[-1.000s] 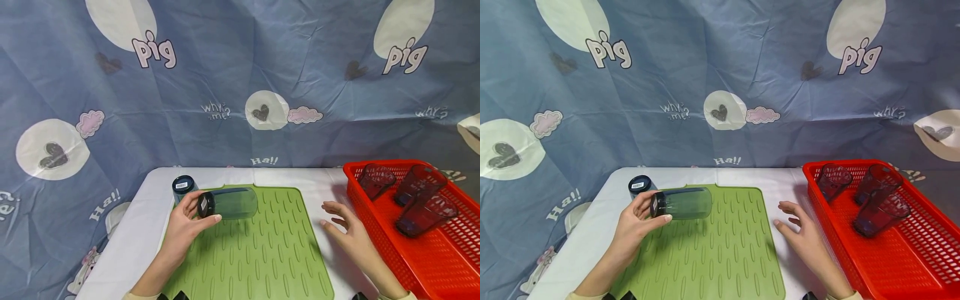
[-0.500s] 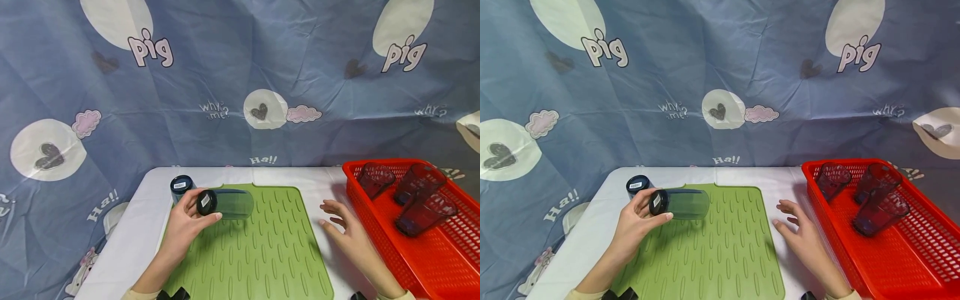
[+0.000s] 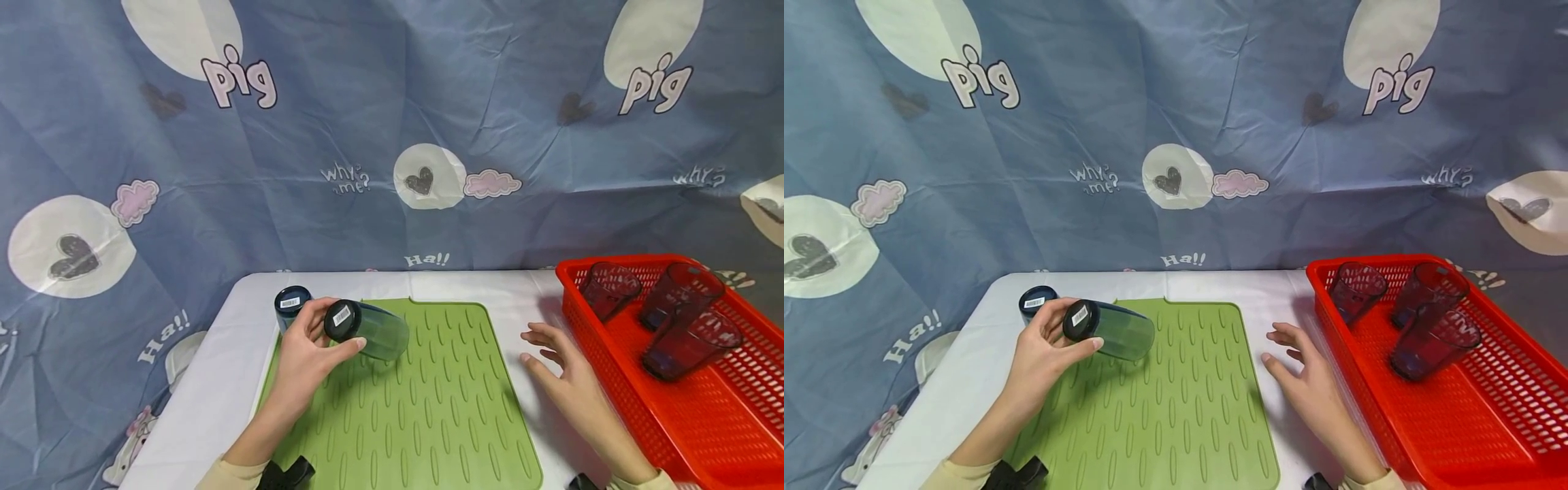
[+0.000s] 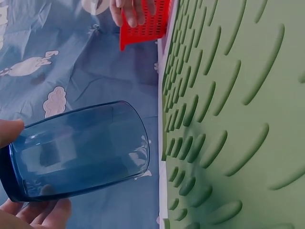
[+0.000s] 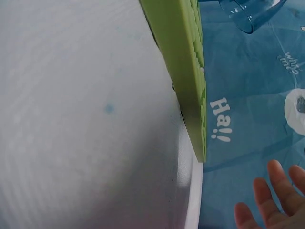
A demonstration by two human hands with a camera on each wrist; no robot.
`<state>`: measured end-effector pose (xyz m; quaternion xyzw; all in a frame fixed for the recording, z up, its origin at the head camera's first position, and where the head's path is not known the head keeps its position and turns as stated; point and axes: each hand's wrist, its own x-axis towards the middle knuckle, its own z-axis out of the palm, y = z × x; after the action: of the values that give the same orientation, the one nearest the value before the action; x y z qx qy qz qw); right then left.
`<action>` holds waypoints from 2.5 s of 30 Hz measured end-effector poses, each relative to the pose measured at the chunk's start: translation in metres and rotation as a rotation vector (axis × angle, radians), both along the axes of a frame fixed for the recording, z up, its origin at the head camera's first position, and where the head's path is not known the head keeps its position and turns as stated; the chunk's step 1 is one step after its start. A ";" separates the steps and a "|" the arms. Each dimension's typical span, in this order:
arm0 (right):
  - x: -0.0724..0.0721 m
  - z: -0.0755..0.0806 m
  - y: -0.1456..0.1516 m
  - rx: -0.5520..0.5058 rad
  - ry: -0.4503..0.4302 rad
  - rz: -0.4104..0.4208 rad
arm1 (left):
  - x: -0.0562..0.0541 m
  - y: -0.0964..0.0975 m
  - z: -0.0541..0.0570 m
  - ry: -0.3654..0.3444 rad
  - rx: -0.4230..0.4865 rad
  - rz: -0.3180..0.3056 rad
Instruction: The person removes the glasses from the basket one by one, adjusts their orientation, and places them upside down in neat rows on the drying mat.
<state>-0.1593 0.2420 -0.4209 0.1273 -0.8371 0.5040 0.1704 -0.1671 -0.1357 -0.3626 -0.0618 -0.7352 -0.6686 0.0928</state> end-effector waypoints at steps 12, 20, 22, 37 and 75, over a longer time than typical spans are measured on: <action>0.001 -0.001 0.002 0.000 -0.017 0.009 | -0.009 0.000 0.001 -0.033 -0.009 0.031; 0.001 -0.001 0.003 0.000 -0.011 0.017 | -0.013 0.001 0.000 -0.050 -0.062 0.068; 0.001 -0.002 0.003 0.001 -0.005 0.020 | -0.014 0.001 0.000 -0.044 -0.070 0.073; 0.000 -0.001 0.005 0.012 -0.004 0.021 | -0.023 0.006 -0.004 -0.008 -0.033 0.048; 0.000 0.000 0.004 -0.019 0.002 0.048 | -0.060 0.024 -0.013 -0.035 -0.156 0.075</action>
<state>-0.1594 0.2461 -0.4212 0.1461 -0.8287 0.5160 0.1602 -0.2272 -0.1115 -0.3754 -0.0298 -0.7885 -0.6061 0.0999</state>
